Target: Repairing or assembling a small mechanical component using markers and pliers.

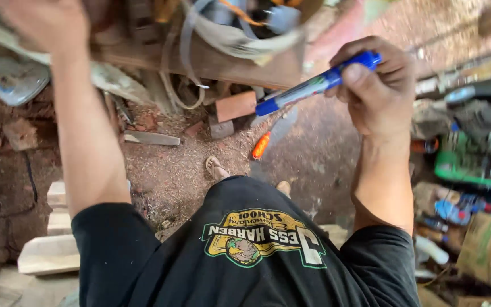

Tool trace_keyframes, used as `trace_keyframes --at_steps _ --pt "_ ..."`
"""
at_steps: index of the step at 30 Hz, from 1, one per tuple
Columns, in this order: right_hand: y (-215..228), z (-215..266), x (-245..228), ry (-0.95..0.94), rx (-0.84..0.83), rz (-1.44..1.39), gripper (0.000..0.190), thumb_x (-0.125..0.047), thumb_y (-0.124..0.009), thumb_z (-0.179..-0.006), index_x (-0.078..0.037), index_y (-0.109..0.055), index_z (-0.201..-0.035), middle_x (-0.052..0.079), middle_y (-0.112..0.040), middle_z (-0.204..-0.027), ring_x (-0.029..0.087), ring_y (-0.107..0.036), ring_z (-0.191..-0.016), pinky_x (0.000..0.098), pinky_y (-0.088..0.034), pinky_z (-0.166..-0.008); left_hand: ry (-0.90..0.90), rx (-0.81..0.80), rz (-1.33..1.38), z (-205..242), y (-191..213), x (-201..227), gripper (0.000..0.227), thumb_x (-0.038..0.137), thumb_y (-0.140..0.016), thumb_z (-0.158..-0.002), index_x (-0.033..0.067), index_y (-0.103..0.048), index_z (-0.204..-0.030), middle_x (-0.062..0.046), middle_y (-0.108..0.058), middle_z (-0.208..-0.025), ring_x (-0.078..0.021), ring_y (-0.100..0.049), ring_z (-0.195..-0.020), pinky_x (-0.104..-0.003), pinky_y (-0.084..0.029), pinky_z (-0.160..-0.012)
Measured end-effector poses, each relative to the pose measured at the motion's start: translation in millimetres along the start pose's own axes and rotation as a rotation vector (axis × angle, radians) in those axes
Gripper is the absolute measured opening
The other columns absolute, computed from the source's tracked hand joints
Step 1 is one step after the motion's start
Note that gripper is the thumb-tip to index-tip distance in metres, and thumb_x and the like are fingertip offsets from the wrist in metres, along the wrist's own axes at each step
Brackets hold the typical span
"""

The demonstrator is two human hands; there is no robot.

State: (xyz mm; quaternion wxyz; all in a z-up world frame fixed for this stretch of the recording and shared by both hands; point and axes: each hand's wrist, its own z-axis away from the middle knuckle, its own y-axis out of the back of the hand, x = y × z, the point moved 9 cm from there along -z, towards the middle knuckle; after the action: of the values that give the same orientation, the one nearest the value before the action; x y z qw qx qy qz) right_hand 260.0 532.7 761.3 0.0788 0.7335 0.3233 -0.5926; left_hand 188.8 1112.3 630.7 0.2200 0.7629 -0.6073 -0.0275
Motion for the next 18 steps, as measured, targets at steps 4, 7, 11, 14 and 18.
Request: trace_keyframes --at_steps 4,7,11,14,18 --pt "32 50 -12 -0.018 -0.03 0.247 0.023 -0.011 -0.079 -0.1 0.003 -0.068 -0.113 0.011 -0.072 -0.097 0.016 -0.071 -0.077 0.0269 -0.058 -0.07 0.047 -0.149 0.342 14 83 183 0.058 0.029 -0.078 -0.1 0.0061 -0.047 -0.144 -0.015 -0.055 -0.141 -0.029 -0.056 -0.131 -0.044 -0.043 -0.114" --pt "62 100 -5 -0.082 -0.083 0.525 0.02 -0.004 -0.08 -0.092 -0.004 -0.07 -0.109 0.007 -0.072 -0.096 0.015 -0.07 -0.082 0.0285 -0.056 -0.073 -0.156 -0.703 0.717 85 130 412 0.06 0.03 -0.078 -0.087 0.0088 -0.057 -0.139 -0.014 -0.063 -0.132 -0.0305 -0.061 -0.121 -0.044 -0.044 -0.109" --pt "146 188 25 -0.15 -0.185 0.683 0.026 0.002 -0.076 -0.086 -0.008 -0.066 -0.108 0.008 -0.069 -0.094 0.02 -0.069 -0.079 0.0307 -0.056 -0.072 -0.165 -1.122 0.925 221 140 594 0.031 0.029 -0.076 -0.097 0.0079 -0.068 -0.119 -0.012 -0.069 -0.09 -0.0338 -0.069 -0.08 -0.044 -0.052 -0.069" --pt "230 262 42 -0.289 -0.238 0.691 0.028 -0.008 -0.072 -0.088 -0.009 -0.063 -0.114 0.01 -0.073 -0.102 0.025 -0.075 -0.085 0.034 -0.058 -0.071 -0.217 -1.122 1.013 289 148 674 0.033 0.029 -0.074 -0.095 0.0053 -0.067 -0.117 -0.012 -0.066 -0.085 -0.0333 -0.068 -0.074 -0.043 -0.053 -0.065" --pt "324 341 57 -0.37 -0.241 1.01 0.029 -0.025 -0.075 -0.091 -0.011 -0.068 -0.115 0.014 -0.073 -0.1 0.037 -0.07 -0.089 0.0437 -0.056 -0.074 -0.217 -1.199 1.007 369 147 756 0.027 0.028 -0.07 -0.095 0.0086 -0.067 -0.114 -0.011 -0.069 -0.089 -0.0317 -0.07 -0.078 -0.042 -0.054 -0.066"
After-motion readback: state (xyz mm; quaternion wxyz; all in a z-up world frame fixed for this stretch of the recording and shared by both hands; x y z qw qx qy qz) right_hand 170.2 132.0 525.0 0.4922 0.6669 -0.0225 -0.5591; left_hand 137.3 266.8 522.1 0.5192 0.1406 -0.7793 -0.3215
